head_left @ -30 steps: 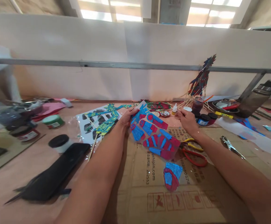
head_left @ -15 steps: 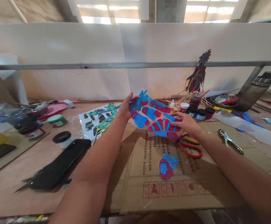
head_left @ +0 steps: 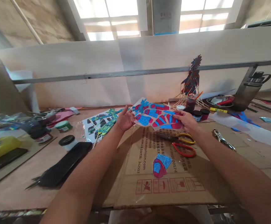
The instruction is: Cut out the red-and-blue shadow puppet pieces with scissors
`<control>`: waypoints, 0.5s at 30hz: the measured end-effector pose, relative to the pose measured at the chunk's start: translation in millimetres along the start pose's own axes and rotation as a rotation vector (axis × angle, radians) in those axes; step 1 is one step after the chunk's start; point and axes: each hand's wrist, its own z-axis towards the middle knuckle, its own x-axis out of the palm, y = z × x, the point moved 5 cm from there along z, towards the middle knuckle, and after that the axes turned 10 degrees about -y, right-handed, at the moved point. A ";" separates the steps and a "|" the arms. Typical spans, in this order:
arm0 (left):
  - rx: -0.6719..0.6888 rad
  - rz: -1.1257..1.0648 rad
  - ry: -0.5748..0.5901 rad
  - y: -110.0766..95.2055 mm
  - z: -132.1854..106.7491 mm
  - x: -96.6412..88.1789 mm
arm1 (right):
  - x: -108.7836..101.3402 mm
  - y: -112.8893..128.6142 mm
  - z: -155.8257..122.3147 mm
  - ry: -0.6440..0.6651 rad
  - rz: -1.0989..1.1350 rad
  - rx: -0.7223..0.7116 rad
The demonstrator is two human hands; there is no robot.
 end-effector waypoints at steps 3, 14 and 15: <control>-0.047 -0.077 0.005 17.7 -13.3 12.3 | 2.3 -6.0 3.9 -0.057 0.048 -0.004; -0.028 -0.140 -0.168 89.0 -29.0 46.6 | 34.9 -35.8 -25.8 0.071 -0.108 -0.090; -0.010 -0.130 -0.183 87.2 -27.3 42.2 | 35.5 -32.6 -26.6 0.094 -0.131 -0.111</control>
